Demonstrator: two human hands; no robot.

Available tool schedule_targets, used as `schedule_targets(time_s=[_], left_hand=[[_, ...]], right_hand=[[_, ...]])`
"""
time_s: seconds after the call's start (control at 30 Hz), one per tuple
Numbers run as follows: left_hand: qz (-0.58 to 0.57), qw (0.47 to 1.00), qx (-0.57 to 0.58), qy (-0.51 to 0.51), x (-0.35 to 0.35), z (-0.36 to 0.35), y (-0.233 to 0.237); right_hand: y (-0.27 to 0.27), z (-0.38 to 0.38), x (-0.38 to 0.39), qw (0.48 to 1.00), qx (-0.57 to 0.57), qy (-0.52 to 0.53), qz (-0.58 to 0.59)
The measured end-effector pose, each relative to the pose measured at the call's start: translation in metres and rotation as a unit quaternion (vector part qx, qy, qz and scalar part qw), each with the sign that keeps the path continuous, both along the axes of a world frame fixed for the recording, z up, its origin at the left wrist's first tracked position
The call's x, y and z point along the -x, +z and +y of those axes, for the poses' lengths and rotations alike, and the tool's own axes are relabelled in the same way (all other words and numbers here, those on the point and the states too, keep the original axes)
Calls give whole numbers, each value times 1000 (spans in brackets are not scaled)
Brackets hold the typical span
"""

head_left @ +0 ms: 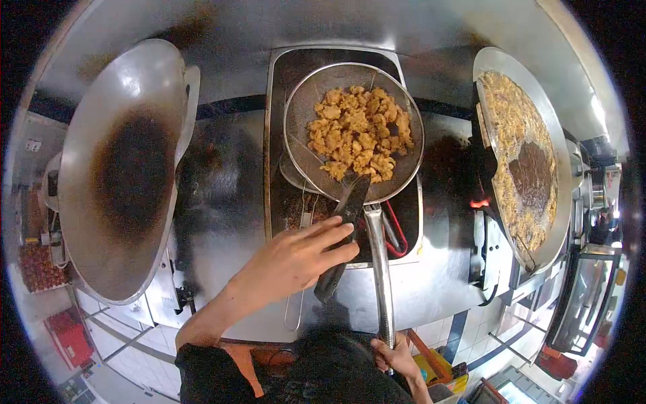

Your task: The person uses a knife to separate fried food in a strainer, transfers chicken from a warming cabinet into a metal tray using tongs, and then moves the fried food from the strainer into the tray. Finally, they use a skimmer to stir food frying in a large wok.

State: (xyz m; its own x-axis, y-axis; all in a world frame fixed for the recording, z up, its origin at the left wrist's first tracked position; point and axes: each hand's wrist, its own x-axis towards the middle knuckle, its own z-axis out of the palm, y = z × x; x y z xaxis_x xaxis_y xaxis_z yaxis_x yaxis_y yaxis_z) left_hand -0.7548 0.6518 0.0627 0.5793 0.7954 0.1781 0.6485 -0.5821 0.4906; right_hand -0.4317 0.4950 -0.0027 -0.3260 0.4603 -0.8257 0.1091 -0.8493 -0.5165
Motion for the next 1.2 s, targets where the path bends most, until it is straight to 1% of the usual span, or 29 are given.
schedule_targets(time_s=[0.07,0.2,0.27,0.37,0.5,0.6,0.67,0.7,0.77,0.8,0.83,0.9,0.93,1.03,1.1,1.17,1.2], left_hand=[[32,999,14,-10,0,-2,10],[33,999,13,-11,-1,-9,15],[44,999,22,-11,-3,-14,17],[41,999,10,-11,-8,-24,16],[61,998,16,-11,-13,-37,30],[44,999,22,2,-13,-40,40],[12,999,-1,34,-14,-40,44],[15,999,-3,33,-16,-41,46],[-77,990,-16,120,-20,-41,48],[-130,975,-77,166,-23,-35,46],[-128,975,-80,162,-26,-31,49],[-213,940,-110,243,-33,-19,60],[-235,929,-117,261,-35,-10,62],[-232,927,-156,250,-40,19,62],[-237,928,-148,246,-45,30,62],[-240,927,-148,246,-52,39,66],[-228,933,-126,250,-56,40,69]], right_hand=[[4,0,0,1000,6,2,1],[4,-7,-4,1000,-1,24,-6],[9,-7,-2,1000,4,-12,20],[14,-7,-3,999,-2,-16,30],[17,-7,-3,1000,-7,-3,11],[19,-6,-3,1000,-5,9,11],[22,-6,-4,1000,2,-8,19],[23,-7,-5,1000,0,-9,21],[25,-11,-11,999,5,-13,29],[24,-14,-14,999,1,-16,32],[22,-17,-17,1000,-10,-5,26],[23,-18,-21,999,-25,3,22],[27,-16,-22,1000,-24,5,19],[32,-17,-27,999,-22,4,27],[33,-18,-31,999,-21,1,38],[32,-16,-38,999,-16,39,-1],[34,-16,-40,999,-16,36,2]])
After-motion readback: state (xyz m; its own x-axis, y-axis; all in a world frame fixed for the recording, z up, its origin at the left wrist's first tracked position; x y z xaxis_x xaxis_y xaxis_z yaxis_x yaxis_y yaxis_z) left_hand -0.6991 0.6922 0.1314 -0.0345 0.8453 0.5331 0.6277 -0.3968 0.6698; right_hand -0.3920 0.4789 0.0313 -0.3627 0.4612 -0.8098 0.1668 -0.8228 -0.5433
